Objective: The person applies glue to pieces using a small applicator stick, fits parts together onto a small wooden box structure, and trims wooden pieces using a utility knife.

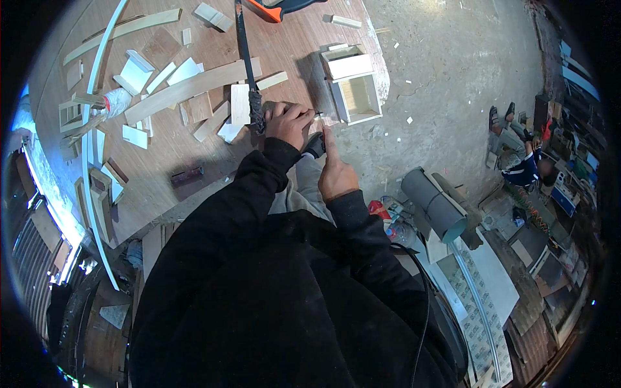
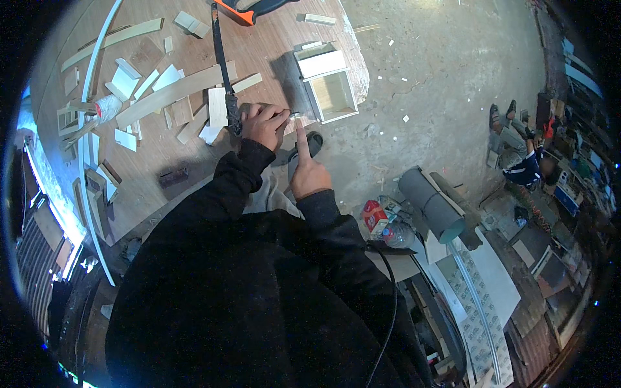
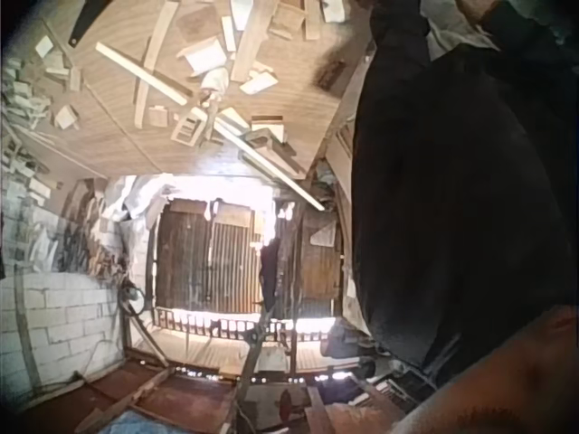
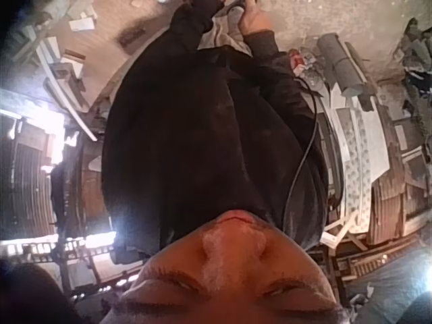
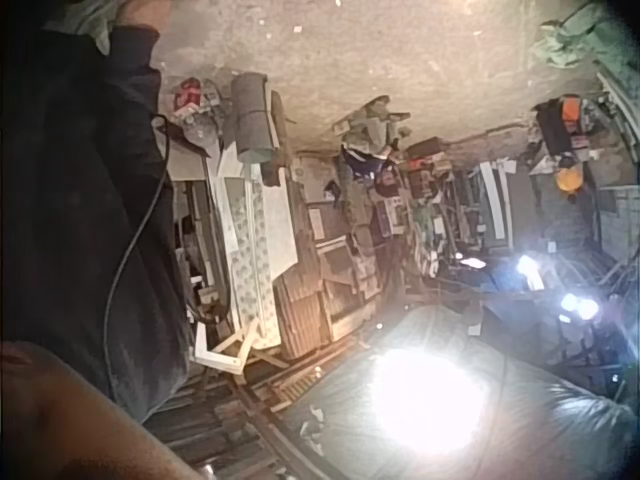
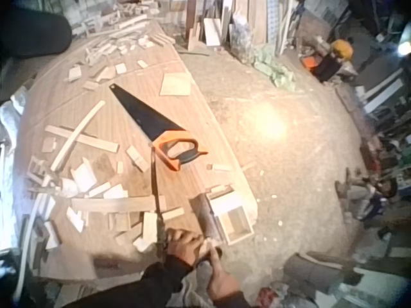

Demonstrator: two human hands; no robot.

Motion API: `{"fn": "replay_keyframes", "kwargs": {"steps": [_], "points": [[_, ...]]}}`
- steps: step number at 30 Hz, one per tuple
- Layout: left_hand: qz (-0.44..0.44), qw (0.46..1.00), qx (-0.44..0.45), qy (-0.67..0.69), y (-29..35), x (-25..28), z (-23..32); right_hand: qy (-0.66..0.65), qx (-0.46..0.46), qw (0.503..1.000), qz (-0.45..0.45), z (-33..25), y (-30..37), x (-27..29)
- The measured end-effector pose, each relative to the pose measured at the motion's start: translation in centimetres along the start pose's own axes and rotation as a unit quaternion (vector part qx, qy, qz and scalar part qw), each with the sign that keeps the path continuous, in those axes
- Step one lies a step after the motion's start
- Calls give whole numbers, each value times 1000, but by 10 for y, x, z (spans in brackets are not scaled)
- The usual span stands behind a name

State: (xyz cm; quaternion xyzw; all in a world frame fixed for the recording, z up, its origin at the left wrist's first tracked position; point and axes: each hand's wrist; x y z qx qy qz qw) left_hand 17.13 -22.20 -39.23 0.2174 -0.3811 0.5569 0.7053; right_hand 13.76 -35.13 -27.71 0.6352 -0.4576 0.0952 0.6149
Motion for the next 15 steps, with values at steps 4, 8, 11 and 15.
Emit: {"fn": "replay_keyframes", "kwargs": {"steps": [4,8,11,15], "points": [[7,1000,-16,0,-3,5,1,-1,-2,1000,-5,-1,-3,0],[-9,1000,-9,1,0,2,0,-3,2,1000,2,3,-7,-5],[-10,1000,-11,5,-1,3,1,-10,0,1000,-2,4,-8,-7],[-11,1000,-9,-3,1,2,-1,-18,3,1000,-5,4,-8,-9]]}}
Point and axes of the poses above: each hand's wrist, its own y-axis away from the middle knuckle, its own x-axis out of the back of the hand, z = x × y, and after that the axes turned 12 degrees about -x, right-handed
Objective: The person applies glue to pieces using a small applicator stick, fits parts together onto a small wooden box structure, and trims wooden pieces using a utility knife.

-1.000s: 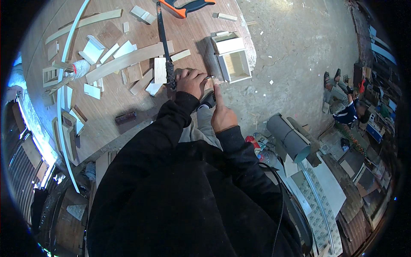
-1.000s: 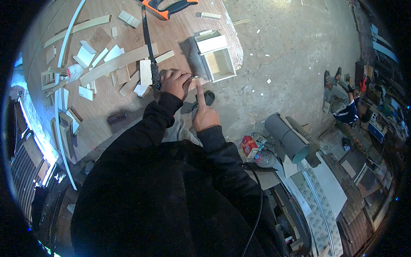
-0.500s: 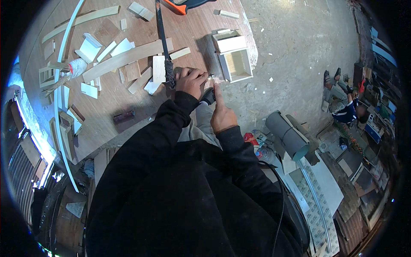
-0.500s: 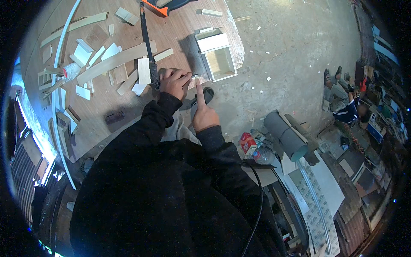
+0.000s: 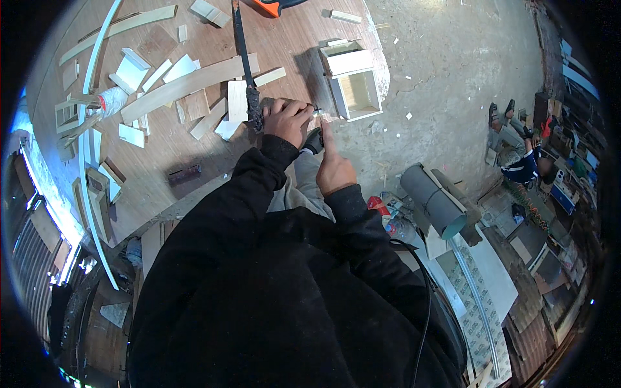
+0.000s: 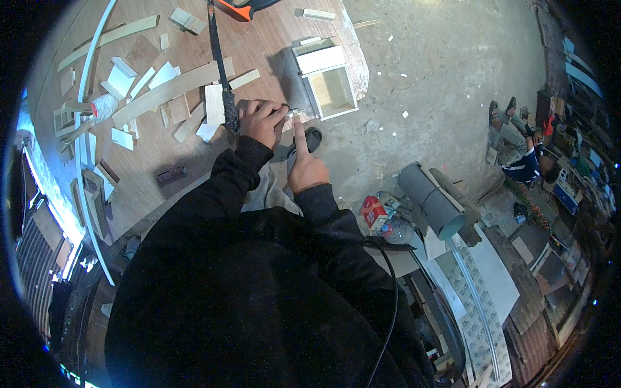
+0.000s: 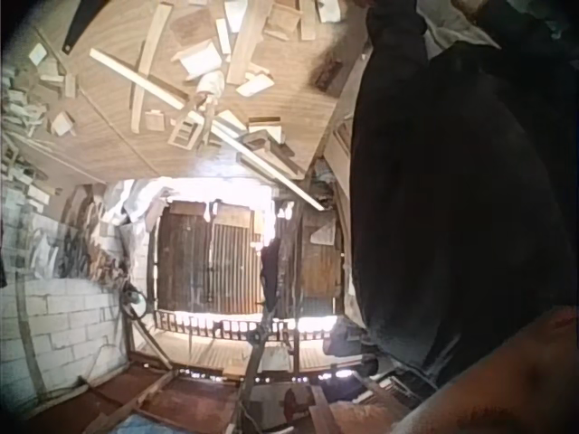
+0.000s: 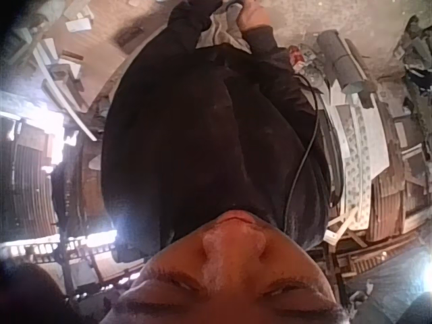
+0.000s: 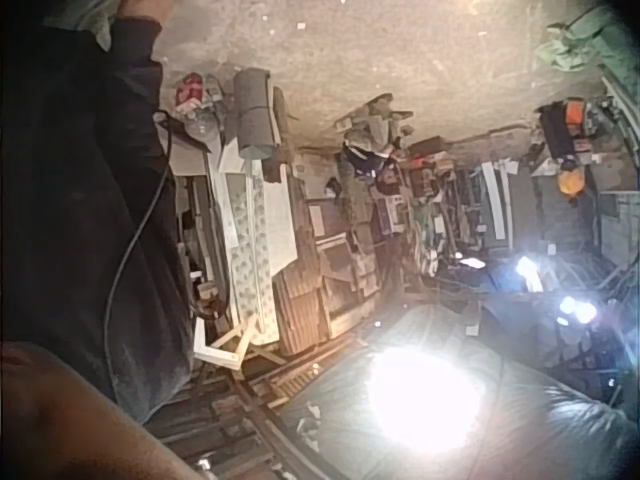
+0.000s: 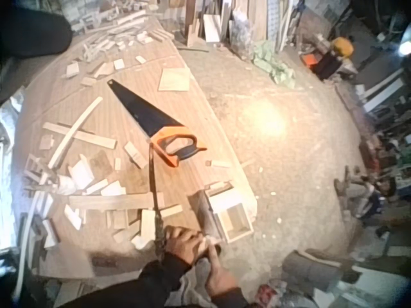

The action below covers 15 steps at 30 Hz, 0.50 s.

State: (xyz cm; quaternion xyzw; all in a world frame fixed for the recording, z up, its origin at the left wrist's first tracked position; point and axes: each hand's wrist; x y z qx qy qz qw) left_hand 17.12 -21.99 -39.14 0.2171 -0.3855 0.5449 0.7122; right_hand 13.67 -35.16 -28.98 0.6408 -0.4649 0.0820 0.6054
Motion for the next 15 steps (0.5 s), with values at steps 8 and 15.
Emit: {"fn": "replay_keyframes", "kwargs": {"steps": [8,15], "points": [[9,1000,25,-13,-2,0,6,-11,6,1000,11,1,6,-1],[-10,999,37,-19,-3,1,9,-5,0,999,37,9,9,-8]]}}
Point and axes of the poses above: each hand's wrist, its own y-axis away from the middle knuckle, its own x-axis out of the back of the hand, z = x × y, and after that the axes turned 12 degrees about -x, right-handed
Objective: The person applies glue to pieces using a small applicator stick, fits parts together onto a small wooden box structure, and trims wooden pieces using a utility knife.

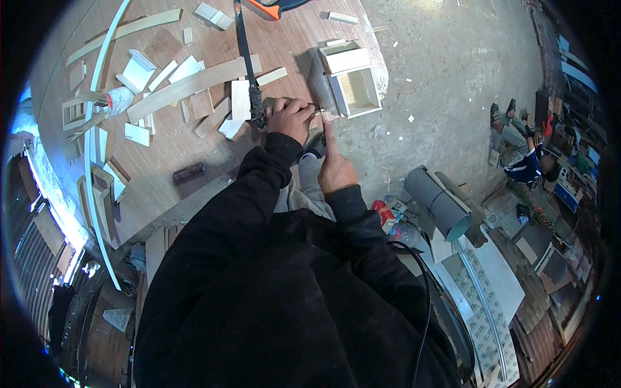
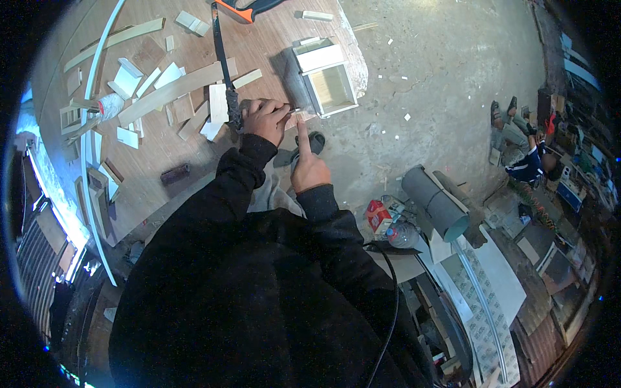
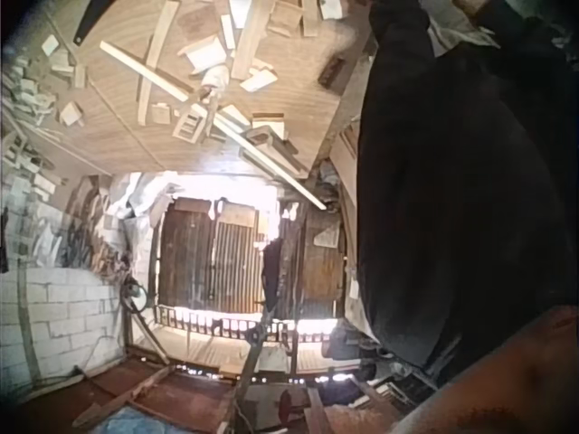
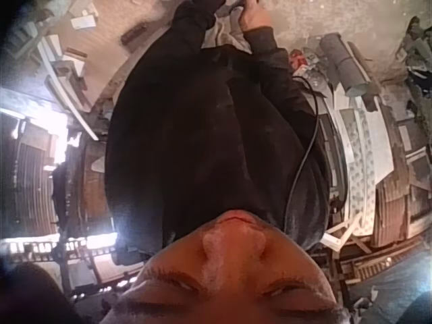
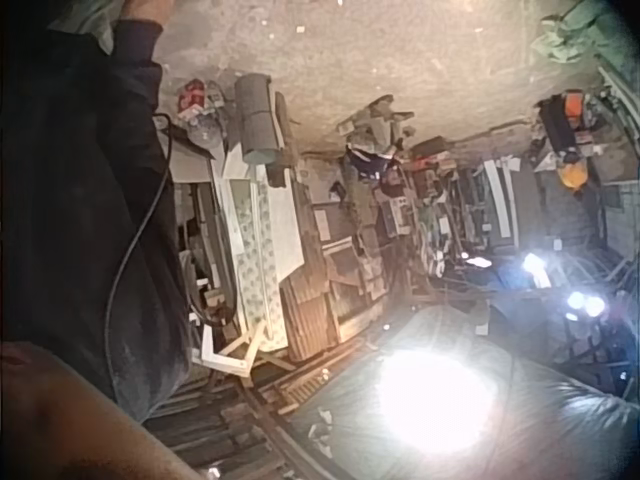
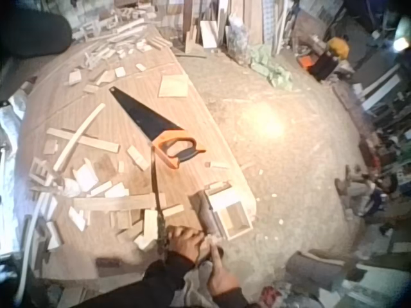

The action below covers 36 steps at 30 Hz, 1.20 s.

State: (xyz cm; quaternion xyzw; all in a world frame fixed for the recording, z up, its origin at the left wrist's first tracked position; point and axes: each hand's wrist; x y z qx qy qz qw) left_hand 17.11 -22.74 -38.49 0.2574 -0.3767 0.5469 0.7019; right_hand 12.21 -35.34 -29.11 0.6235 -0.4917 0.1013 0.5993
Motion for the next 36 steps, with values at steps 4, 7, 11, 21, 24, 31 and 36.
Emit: {"fn": "replay_keyframes", "kwargs": {"steps": [4,7,11,21,24,31,36], "points": [[-7,1000,-2,3,0,1,-3,-22,14,1000,12,2,6,-1],[-11,1000,-6,-2,-1,2,-1,-7,16,1000,17,2,7,0],[-19,1000,-2,-6,-2,4,0,-16,32,999,24,9,6,-5],[7,1000,-6,8,0,5,1,-18,32,999,15,4,6,-3],[-13,1000,3,1,0,4,1,2,4,1000,-9,0,5,4],[1,1000,-22,23,2,-1,-4,-3,-18,999,-30,-1,-1,3],[0,1000,-21,23,2,0,-4,-17,-6,999,-30,-2,-3,4]]}}
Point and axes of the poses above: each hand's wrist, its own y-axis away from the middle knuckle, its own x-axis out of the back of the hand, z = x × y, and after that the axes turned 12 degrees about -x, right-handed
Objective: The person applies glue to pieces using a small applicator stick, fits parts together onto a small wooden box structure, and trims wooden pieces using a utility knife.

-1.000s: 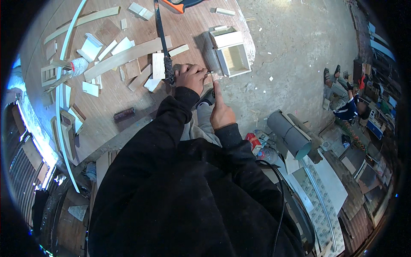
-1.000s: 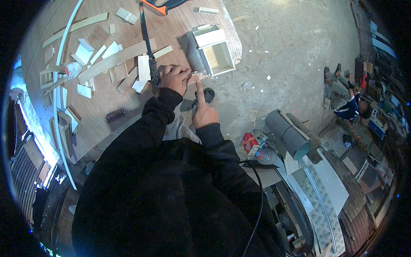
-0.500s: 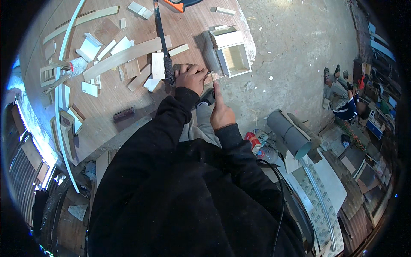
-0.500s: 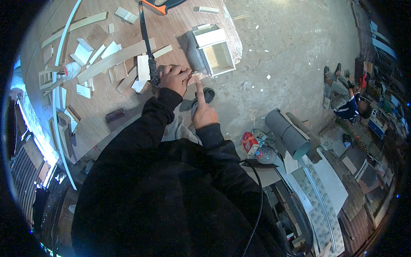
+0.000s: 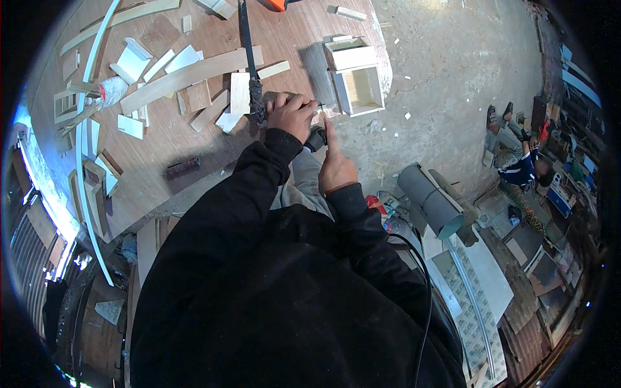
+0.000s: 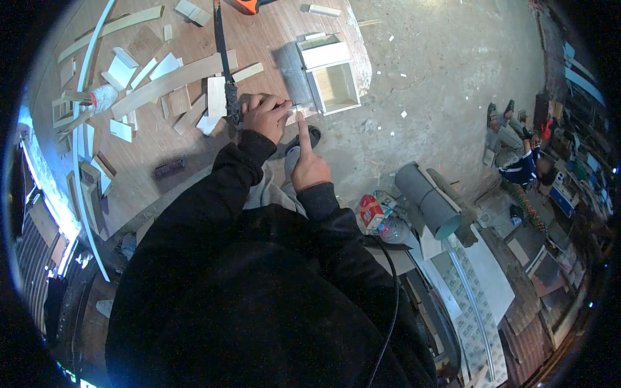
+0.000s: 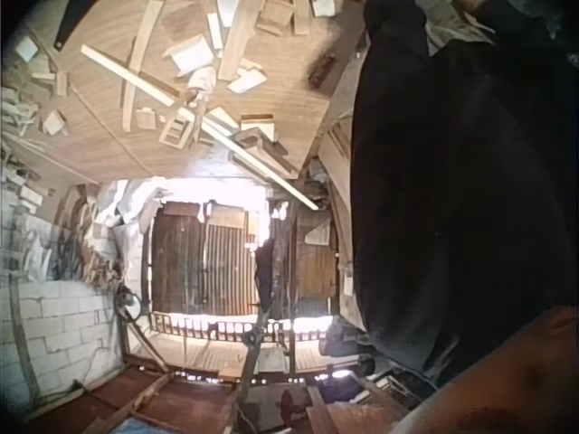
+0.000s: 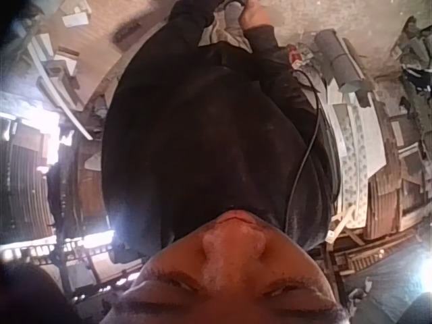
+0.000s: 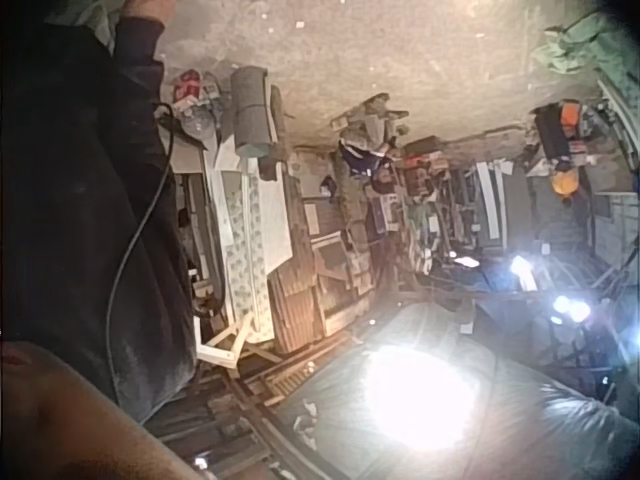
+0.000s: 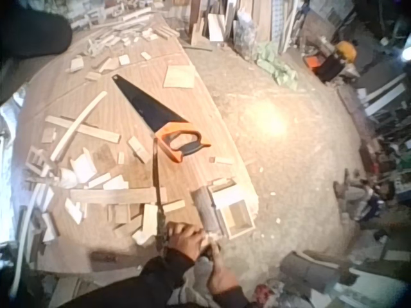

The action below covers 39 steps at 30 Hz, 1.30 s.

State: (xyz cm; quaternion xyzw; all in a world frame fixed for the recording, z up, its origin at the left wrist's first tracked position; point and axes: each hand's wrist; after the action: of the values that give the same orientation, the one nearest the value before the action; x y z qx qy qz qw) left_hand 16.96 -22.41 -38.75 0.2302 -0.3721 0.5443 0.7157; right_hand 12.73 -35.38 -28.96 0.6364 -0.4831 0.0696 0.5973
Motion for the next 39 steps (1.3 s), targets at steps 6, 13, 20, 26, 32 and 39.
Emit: {"fn": "replay_keyframes", "kwargs": {"steps": [6,13,20,26,32,39], "points": [[-10,1000,-1,-16,1,-1,0,40,-14,999,3,-3,-1,-1],[60,998,19,6,-2,-7,-2,18,8,1000,-5,9,-2,1],[84,996,20,-39,-20,-8,5,7,96,994,59,17,-8,-5],[179,973,56,-132,-45,-27,1,28,60,997,39,13,-7,-8],[227,962,13,-154,-51,-26,-7,14,22,1000,9,10,-5,-9],[177,971,43,-155,-53,-25,5,-11,28,999,25,25,-9,-19]]}}
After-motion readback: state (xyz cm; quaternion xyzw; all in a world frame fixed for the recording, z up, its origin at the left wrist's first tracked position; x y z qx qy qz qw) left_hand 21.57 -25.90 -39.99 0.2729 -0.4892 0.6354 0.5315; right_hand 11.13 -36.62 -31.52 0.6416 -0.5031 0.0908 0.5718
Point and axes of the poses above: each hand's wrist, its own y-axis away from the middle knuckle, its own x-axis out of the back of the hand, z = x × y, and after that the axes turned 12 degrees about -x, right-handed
